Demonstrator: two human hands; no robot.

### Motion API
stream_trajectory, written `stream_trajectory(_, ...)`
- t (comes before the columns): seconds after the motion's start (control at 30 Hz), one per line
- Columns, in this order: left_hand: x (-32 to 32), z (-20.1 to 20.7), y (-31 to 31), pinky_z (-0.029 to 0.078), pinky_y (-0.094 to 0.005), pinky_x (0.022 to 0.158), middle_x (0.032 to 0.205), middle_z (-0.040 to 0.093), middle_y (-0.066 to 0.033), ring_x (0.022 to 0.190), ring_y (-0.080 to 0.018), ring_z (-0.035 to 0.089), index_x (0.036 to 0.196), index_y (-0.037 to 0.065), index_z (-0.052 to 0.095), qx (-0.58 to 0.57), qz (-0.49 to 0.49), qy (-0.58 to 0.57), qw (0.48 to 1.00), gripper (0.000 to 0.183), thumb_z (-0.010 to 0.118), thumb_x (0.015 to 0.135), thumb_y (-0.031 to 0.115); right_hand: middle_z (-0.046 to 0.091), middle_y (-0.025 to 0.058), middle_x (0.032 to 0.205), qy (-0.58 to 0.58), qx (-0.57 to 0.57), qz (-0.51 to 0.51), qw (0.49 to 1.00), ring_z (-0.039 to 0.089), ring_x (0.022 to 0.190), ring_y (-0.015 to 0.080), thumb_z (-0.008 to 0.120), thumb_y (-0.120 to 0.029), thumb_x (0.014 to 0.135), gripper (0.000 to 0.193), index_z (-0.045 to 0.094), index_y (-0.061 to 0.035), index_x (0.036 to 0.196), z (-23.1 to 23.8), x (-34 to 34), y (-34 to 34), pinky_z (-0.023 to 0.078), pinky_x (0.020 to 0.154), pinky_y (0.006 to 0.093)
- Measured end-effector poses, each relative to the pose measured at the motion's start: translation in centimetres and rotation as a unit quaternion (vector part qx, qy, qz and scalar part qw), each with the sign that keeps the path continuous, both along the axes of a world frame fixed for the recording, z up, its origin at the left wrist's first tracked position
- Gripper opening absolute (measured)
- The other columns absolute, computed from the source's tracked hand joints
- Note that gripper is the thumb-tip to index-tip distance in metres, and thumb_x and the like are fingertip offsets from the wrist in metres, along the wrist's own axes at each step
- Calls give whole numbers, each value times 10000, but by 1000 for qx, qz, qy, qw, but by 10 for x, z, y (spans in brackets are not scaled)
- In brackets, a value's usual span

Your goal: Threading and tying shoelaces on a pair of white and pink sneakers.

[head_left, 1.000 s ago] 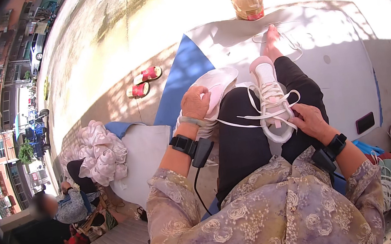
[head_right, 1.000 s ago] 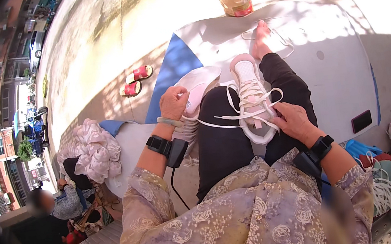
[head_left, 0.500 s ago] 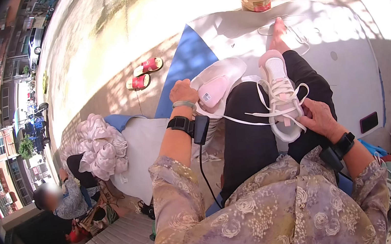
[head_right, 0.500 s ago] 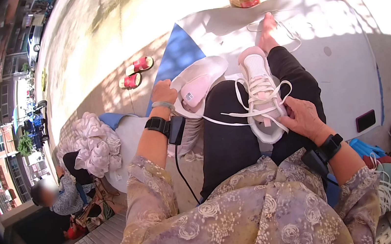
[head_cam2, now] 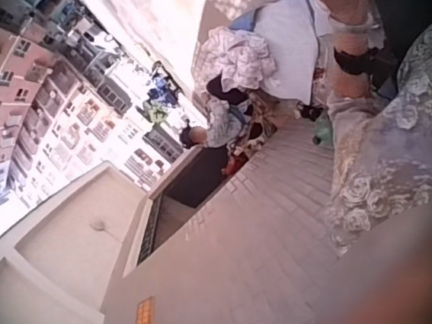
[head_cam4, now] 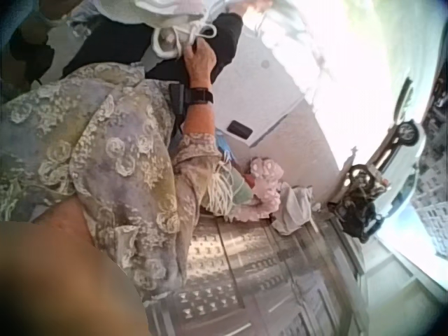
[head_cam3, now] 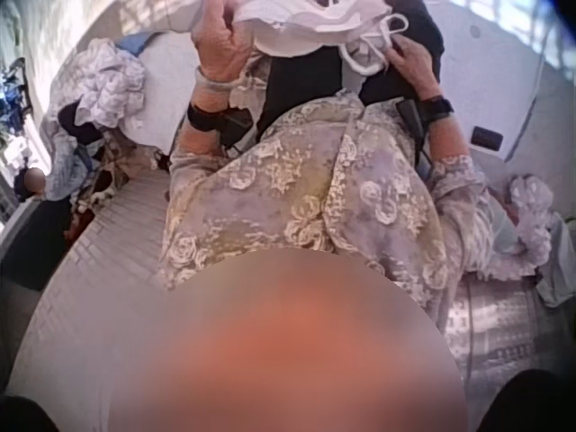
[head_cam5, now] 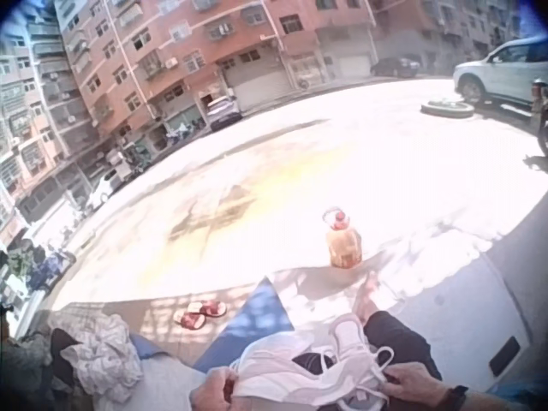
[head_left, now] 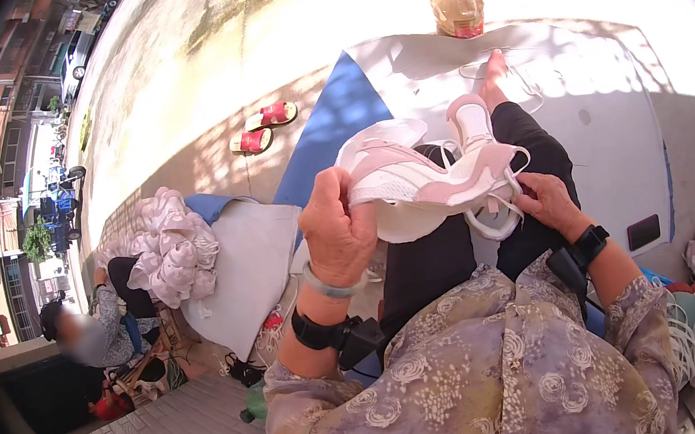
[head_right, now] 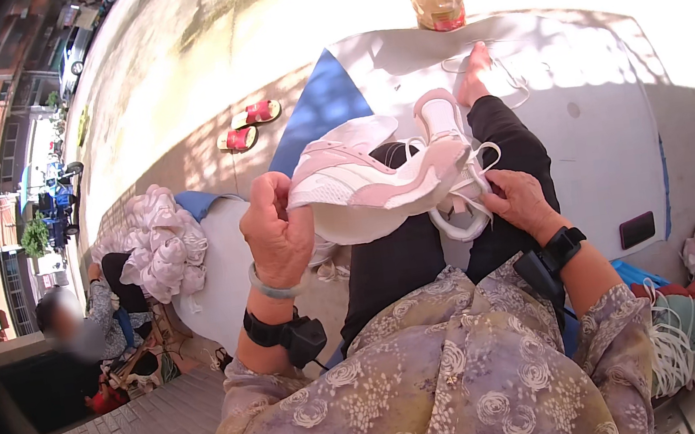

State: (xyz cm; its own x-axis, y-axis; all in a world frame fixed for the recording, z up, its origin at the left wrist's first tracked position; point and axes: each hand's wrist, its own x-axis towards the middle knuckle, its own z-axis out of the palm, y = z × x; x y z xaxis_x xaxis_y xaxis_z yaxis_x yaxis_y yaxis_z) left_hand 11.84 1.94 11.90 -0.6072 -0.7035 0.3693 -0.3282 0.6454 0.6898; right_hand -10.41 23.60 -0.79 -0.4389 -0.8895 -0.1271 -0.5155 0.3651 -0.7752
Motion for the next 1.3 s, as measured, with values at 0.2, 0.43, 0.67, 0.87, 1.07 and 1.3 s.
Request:
stream_trajectory(0.2,21,-9,-41,457,-239,547,727,568,-23,604,-78,529,1038,-2,555,86,4,-196,977,378,652,692,114,565,144,699,25,23,13,999,573,701,327,539,-296,718,271,573,-36,787,-2,-2,-2,442,643,402)
stream_trajectory(0.43,45,-13,-31,444,-276,871,1122,561,-71,1006,-149,539,1212,-29,479,562,-186,-82,802,688,796,667,247,588,168,719,48,-2,5,999,585,750,352,512,-281,745,256,579,-35,758,-4,0,-1,443,680,428)
stream_trajectory(0.67,22,-2,37,453,-258,851,1087,576,-52,971,-121,548,1193,-26,485,515,-94,106,845,527,729,742,96,595,181,710,53,14,-2,998,582,732,367,505,-272,753,248,590,-39,736,-3,-2,-2,447,668,443)
stream_trajectory(0.87,-23,-24,61,474,-287,757,963,609,-66,856,-152,586,1032,-10,556,369,-115,84,919,364,717,764,176,593,183,687,78,17,-1,997,585,697,370,512,-282,739,256,584,-37,716,-10,-2,-4,451,653,453)
stream_trajectory(1.07,-23,-38,73,407,-383,624,724,517,-138,667,-333,512,753,23,483,-72,-227,-130,962,311,715,696,222,597,171,681,95,-1,25,995,585,703,365,502,-309,757,292,563,-31,687,-14,-3,-3,454,648,448)
stream_trajectory(1.3,-76,-89,92,437,-441,719,842,563,-216,830,-404,558,924,1,470,1,-345,-257,903,259,606,759,147,604,106,661,-237,-51,-60,968,608,541,200,561,-152,807,164,618,-14,876,-2,-12,20,475,588,302)
